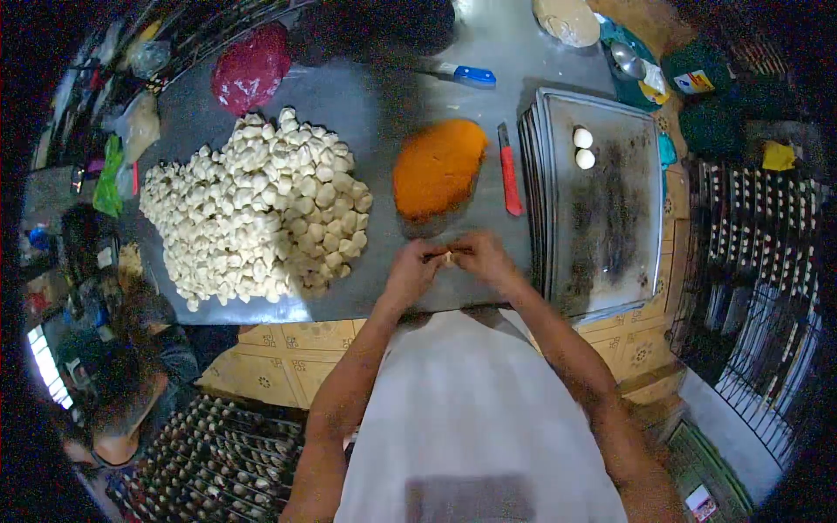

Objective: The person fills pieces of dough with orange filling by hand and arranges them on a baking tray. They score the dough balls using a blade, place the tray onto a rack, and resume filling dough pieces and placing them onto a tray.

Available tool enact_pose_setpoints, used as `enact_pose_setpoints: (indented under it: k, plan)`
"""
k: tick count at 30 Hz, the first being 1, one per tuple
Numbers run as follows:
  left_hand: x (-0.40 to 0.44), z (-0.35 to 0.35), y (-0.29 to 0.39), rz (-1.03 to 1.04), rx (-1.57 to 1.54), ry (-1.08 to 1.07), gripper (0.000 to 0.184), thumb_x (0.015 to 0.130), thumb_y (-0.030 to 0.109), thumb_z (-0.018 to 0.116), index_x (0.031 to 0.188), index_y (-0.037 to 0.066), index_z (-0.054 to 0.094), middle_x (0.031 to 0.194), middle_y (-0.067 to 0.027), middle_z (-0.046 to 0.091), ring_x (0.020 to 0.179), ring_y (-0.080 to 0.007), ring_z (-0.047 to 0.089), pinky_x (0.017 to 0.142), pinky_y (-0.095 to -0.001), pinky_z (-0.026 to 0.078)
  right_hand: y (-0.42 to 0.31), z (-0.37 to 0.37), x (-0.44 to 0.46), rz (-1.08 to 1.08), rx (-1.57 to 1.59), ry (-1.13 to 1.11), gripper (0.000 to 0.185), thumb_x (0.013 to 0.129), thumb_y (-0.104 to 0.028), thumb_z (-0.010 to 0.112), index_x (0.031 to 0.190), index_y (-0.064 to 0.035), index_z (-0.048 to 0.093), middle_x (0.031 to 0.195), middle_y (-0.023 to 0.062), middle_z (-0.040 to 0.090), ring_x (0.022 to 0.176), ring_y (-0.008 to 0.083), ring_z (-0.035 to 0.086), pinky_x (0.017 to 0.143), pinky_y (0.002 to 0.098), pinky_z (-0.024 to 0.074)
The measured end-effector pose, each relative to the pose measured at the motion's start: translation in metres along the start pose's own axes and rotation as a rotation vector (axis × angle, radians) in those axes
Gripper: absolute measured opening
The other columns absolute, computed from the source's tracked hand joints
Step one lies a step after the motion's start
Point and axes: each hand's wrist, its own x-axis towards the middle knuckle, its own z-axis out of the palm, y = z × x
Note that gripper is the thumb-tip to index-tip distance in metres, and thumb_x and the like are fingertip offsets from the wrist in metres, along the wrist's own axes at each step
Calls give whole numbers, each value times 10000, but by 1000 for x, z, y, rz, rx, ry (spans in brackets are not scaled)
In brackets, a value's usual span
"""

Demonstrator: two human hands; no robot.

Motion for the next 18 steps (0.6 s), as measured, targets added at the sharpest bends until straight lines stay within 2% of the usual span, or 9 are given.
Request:
enact_pose_setpoints:
  k: [1,3,4,5,7,9,12,16,18]
  plan:
    - [-1,2,0,52,61,6,267,944,116,628,1185,31,704,1047,-180,716,921,-341,668,807,-441,524,3,4,-3,7,5,2,223,893,-203,687,1039,-43,738,962,202,723,833,332,687,780,431,530]
    - [0,7,3,167,179,24,344,932,95,624,1269,39,657,1081,-210,695,976,-403,643,843,-475,513,11,15,-7,61,88,129,237,872,-118,698,1084,-17,734,873,167,701,755,292,675,677,404,513]
    - [-4,10,7,174,181,17,344,932,95,624,1269,39,657,1081,-210,695,976,-403,643,843,-475,513,15,21,-8,85,132,196,256,862,-75,703,1106,-4,732,829,149,690,716,272,669,626,390,505]
    - [-13,18,9,214,161,79,391,929,86,628,1318,48,615,1090,-213,693,978,-406,644,854,-483,513,23,30,-8,90,135,206,256,862,-75,703,1106,-4,732,829,149,690,716,272,669,626,390,505]
    - [-30,29,9,292,111,207,503,924,67,637,1416,67,531,1108,-219,689,981,-413,644,876,-499,512,38,49,-8,72,353,322,198,890,-94,701,1039,31,735,865,127,714,736,210,672,647,351,522]
    - [-33,27,4,308,117,200,548,916,59,644,1444,72,496,1114,-220,687,989,-416,642,886,-490,515,31,55,-13,72,460,388,187,904,-104,700,1006,49,736,883,116,727,745,179,673,658,332,531]
    - [-24,22,-3,349,129,198,643,901,42,659,1499,82,427,1128,-223,683,1004,-423,638,906,-473,522,19,60,-15,251,440,398,244,942,-158,693,1023,70,721,954,114,735,798,146,673,712,314,558]
    - [-1,28,-32,304,90,135,605,909,28,650,1480,51,450,1145,-188,698,1003,-348,667,910,-416,533,18,53,-8,226,363,344,228,937,-169,662,1056,17,717,932,142,735,784,206,693,737,360,549]
    - [2,28,-30,90,-197,135,586,909,42,665,1461,36,466,1125,-140,708,991,-278,673,896,-385,534,26,57,-8,167,311,466,255,946,-163,664,1124,18,687,962,123,724,811,184,678,753,337,546]
